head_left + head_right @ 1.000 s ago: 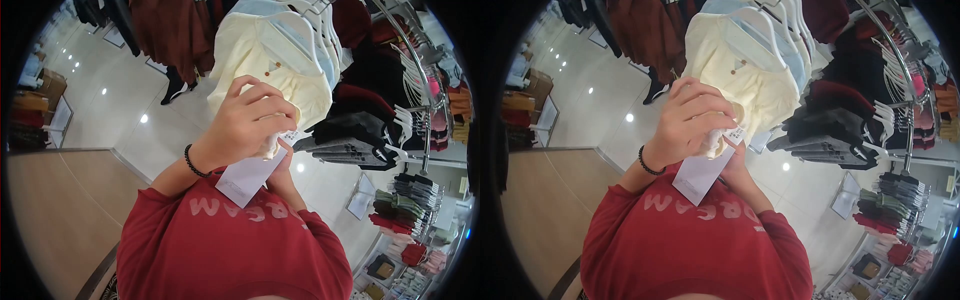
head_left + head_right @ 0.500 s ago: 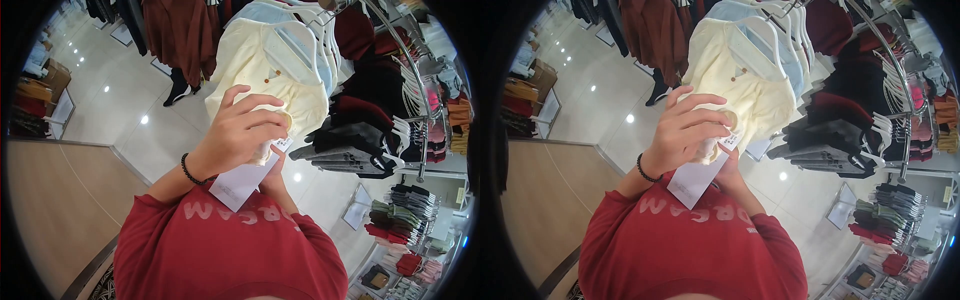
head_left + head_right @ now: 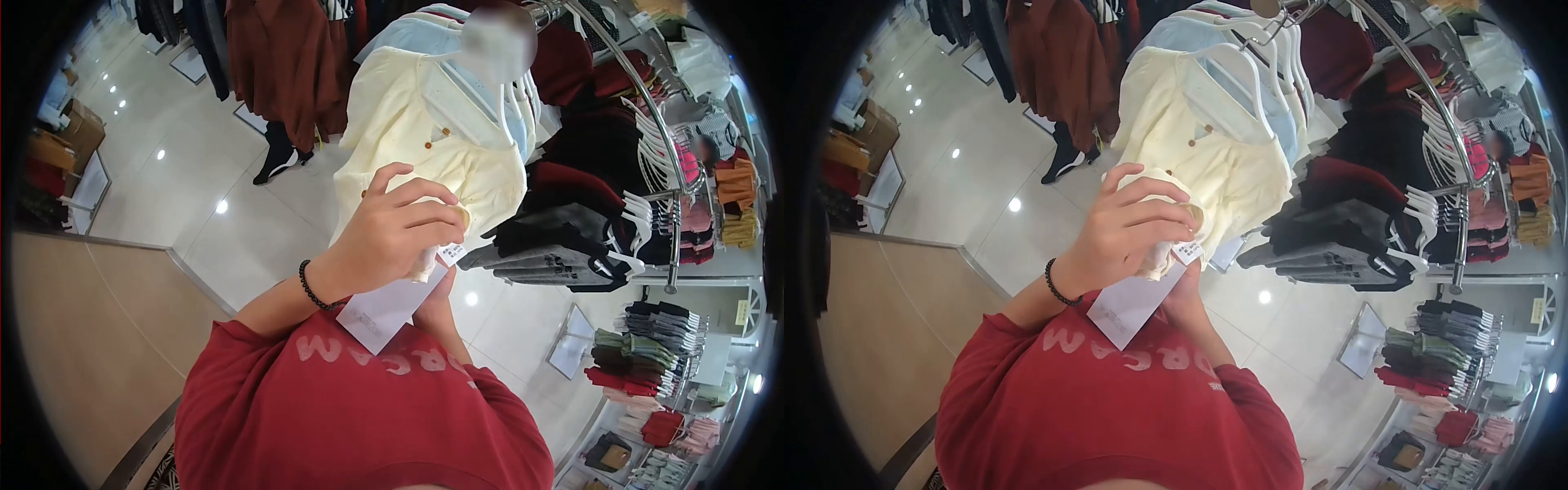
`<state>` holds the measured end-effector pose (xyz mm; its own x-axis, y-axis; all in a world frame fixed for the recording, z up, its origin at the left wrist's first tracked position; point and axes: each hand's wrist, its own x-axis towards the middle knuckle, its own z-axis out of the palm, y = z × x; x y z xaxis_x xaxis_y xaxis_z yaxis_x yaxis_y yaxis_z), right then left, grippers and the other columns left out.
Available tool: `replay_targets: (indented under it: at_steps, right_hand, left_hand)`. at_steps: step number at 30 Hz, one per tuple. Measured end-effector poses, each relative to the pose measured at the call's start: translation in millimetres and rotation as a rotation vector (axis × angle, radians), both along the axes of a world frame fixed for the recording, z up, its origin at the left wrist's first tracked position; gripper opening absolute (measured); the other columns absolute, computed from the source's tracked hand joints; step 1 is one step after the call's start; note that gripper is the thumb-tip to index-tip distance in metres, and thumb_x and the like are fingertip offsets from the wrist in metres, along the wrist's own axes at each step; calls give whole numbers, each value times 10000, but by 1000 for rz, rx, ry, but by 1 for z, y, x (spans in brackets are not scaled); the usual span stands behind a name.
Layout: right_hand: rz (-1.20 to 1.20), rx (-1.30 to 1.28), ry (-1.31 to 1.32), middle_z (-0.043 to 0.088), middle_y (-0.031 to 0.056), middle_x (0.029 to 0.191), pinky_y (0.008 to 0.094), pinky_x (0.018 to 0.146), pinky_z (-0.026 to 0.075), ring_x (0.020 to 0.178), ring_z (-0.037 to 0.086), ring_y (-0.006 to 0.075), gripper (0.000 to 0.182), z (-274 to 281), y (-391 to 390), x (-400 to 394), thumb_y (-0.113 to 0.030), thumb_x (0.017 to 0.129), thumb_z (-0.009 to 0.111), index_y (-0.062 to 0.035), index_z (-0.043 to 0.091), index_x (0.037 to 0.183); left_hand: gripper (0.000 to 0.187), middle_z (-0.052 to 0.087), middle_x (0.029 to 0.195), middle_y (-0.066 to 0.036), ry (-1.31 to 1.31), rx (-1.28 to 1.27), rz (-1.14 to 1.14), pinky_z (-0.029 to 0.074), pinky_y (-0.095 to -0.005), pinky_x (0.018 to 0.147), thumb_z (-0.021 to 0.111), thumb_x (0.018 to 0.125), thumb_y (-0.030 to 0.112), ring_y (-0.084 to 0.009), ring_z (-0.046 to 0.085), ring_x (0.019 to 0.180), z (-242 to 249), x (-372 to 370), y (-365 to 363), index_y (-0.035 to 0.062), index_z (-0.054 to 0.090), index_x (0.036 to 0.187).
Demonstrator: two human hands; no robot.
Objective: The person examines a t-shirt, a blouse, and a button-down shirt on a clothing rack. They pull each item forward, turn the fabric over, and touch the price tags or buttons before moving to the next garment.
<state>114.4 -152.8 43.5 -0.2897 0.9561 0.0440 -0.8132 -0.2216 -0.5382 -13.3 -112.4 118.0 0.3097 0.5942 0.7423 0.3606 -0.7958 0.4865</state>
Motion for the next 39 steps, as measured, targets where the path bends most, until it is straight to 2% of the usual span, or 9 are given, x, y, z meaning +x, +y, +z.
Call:
replay_targets:
  at_steps: [3, 10, 13, 16, 19, 25, 31, 34, 39]
  right_hand:
    - [-28, -81, 161, 495, 75, 1202, 326, 865, 459, 1087, 525, 191, 458, -9, 4, 0, -328, 885, 449, -107, 390, 1281]
    - [-300, 38, -464, 608, 83, 969, 262, 726, 486, 853, 597, 126, 287, 14, 19, 32, -120, 842, 550, 5, 538, 1100]
    - [-202, 106, -768, 629, 44, 859, 240, 661, 475, 770, 587, 89, 236, 31, 20, 48, -102, 808, 623, 10, 588, 1013]
    - [-157, 175, -950, 624, 19, 808, 225, 585, 457, 703, 565, 65, 263, 35, 17, 51, -128, 777, 687, 6, 601, 987]
    - [-167, 146, -989, 617, 9, 786, 216, 569, 441, 683, 551, 53, 239, 40, 13, 51, -143, 788, 677, 10, 609, 960]
    - [-58, 12, -928, 585, 3, 754, 213, 566, 410, 651, 523, 72, 249, 37, 10, 63, -226, 862, 557, 10, 609, 919]
    - [-405, -238, -917, 498, -21, 647, 226, 512, 328, 574, 413, 61, 365, 16, 3, 60, -339, 868, 527, 9, 586, 778]
    - [-393, -257, -843, 519, -4, 671, 233, 531, 342, 595, 433, 69, 373, 11, 2, 64, -349, 866, 525, 9, 593, 786]
    - [-240, 64, -905, 531, -1, 655, 260, 525, 362, 586, 447, 83, 334, 37, 2, 64, -301, 853, 571, 27, 597, 792]
  left_hand:
    - [150, 646, 884, 33, 10, 0, -11, 305, -412, 923, 556, 723, 26, -171, 579, 938, 1, 0, 0, 133, 639, 787]
    - [116, 631, 901, 22, 30, 18, -18, 351, -393, 846, 655, 689, 79, -176, 574, 898, -16, -11, 1, 114, 622, 794]
    - [109, 631, 898, -26, -79, -167, -153, 389, -343, 813, 661, 722, 58, -181, 581, 881, -30, -4, -3, 87, 619, 819]
    - [108, 625, 893, -58, -470, -700, -280, 437, -279, 733, 668, 750, 46, -151, 591, 812, -43, 1, -14, 41, 606, 838]
    - [120, 620, 861, -61, -472, -906, -297, 455, -241, 669, 672, 776, 58, -108, 582, 741, -48, 6, -16, -2, 590, 840]
    - [131, 617, 752, -44, -288, -897, -309, 457, -223, 636, 668, 781, 56, -89, 573, 672, -59, 7, -11, -25, 584, 842]
    - [101, 619, 756, -39, -328, -972, -414, 457, -212, 649, 636, 808, 53, -79, 580, 678, -53, 9, -9, -26, 585, 847]
    - [98, 618, 773, -40, -361, -1056, -486, 457, -214, 660, 625, 815, 46, -82, 585, 688, -49, 10, -6, -32, 578, 852]
    - [78, 609, 764, -44, -451, -1026, -544, 452, -219, 670, 573, 846, 56, -95, 579, 686, -54, 4, 1, -19, 558, 861]
